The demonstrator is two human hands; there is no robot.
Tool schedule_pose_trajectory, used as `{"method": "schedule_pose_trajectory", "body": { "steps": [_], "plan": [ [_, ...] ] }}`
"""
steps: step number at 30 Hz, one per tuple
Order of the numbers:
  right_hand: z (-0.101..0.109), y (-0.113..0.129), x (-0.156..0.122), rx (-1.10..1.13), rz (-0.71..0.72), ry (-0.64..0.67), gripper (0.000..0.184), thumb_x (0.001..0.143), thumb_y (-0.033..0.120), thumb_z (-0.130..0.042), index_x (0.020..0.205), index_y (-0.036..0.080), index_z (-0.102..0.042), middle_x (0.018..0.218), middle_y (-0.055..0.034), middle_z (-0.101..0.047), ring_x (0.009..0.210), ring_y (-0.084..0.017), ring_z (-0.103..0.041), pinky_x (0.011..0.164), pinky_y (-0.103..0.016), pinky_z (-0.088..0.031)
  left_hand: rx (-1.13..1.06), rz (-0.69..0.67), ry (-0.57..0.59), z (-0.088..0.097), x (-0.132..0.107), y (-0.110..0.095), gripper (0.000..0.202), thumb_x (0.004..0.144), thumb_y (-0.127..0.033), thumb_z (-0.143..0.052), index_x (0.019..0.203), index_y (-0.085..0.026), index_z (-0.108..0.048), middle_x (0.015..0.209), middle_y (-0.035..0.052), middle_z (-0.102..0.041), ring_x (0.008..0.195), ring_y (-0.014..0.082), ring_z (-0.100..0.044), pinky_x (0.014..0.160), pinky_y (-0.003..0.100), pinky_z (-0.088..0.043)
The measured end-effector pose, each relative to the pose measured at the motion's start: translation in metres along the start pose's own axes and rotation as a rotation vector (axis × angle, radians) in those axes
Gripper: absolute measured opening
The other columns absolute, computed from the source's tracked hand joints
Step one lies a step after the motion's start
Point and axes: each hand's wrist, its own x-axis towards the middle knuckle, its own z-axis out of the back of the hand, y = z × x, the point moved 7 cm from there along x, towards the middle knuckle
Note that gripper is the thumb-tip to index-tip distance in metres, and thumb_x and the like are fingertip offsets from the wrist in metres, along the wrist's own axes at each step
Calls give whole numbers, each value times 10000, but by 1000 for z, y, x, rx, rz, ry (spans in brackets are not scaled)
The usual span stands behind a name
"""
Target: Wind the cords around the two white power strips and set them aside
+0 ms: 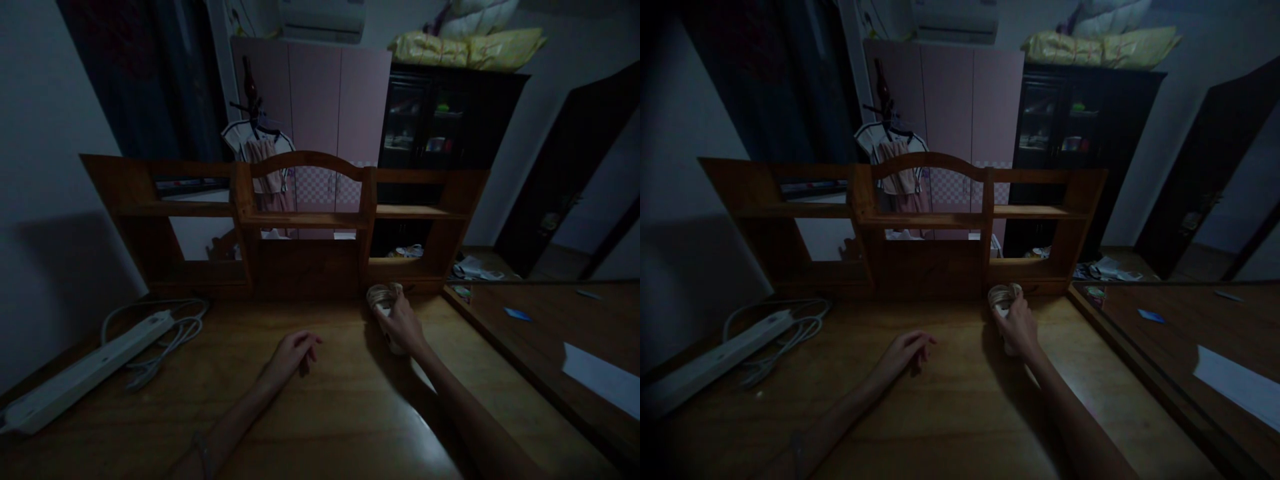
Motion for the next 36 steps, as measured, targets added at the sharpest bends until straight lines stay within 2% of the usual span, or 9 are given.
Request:
{"method": "schedule_pose_trajectory", "body": {
  "steps": [4,7,9,13,17,21,25,31,36],
  "plan": [
    [-2,-5,6,257,60,-27,927,787,524,-553,1469,68,-121,1439,-232,-374,1334,-276,-380,1056,-371,-339,13,9,6,0,-1,-2,383,827,-468,-519,939,-119,-633,624,5,-571,400,101,-515,341,188,-370],
    [-1,-8,9,369,48,10,977,753,519,-594,1474,82,-99,1467,-210,-346,1355,-255,-357,1079,-357,-316,10,10,10,0,-1,-3,392,836,-478,-511,947,-122,-632,632,7,-573,404,97,-514,345,184,-370],
    [0,-14,12,460,-19,60,989,719,539,-630,1468,105,-151,1446,-186,-389,1332,-261,-393,1070,-357,-329,7,6,12,0,-1,-3,389,839,-478,-513,952,-124,-630,638,9,-578,405,98,-515,347,185,-373],
    [1,-30,15,617,-221,112,912,667,600,-667,1380,120,-360,1288,-157,-555,1211,-295,-514,989,-368,-418,-12,17,18,0,0,-1,386,838,-479,-515,952,-127,-628,627,8,-577,394,99,-511,346,190,-375],
    [3,-40,19,681,-294,56,795,743,649,-563,1318,117,-422,1190,-147,-615,1080,-268,-599,884,-335,-487,-27,9,12,0,-2,-3,378,841,-474,-515,949,-130,-628,629,3,-571,396,97,-511,345,187,-368],
    [14,-48,23,744,-325,-79,786,807,649,-461,1377,126,-325,1346,-146,-504,1188,-228,-528,914,-280,-462,-20,0,12,-1,-2,-6,380,840,-478,-511,938,-129,-626,625,-1,-570,384,94,-508,341,186,-365],
    [20,-54,27,785,-316,-145,718,833,650,-386,1351,153,-367,1342,-117,-506,1152,-219,-545,868,-279,-478,-22,18,4,0,0,-3,383,830,-481,-521,938,-127,-621,619,-3,-569,373,94,-505,334,186,-365],
    [18,-64,29,770,-325,-131,619,845,613,-361,1212,143,-528,1237,-115,-588,1104,-233,-564,851,-303,-471,-30,6,14,0,1,0,378,840,-478,-515,935,-128,-622,618,-3,-572,376,95,-505,334,190,-372],
    [17,-65,30,712,-280,7,473,808,525,-482,1023,137,-647,1089,-118,-671,994,-246,-617,795,-307,-483,-27,3,13,0,1,0,384,839,-482,-515,941,-128,-623,627,3,-580,380,95,-510,339,186,-370]
  ]
}}
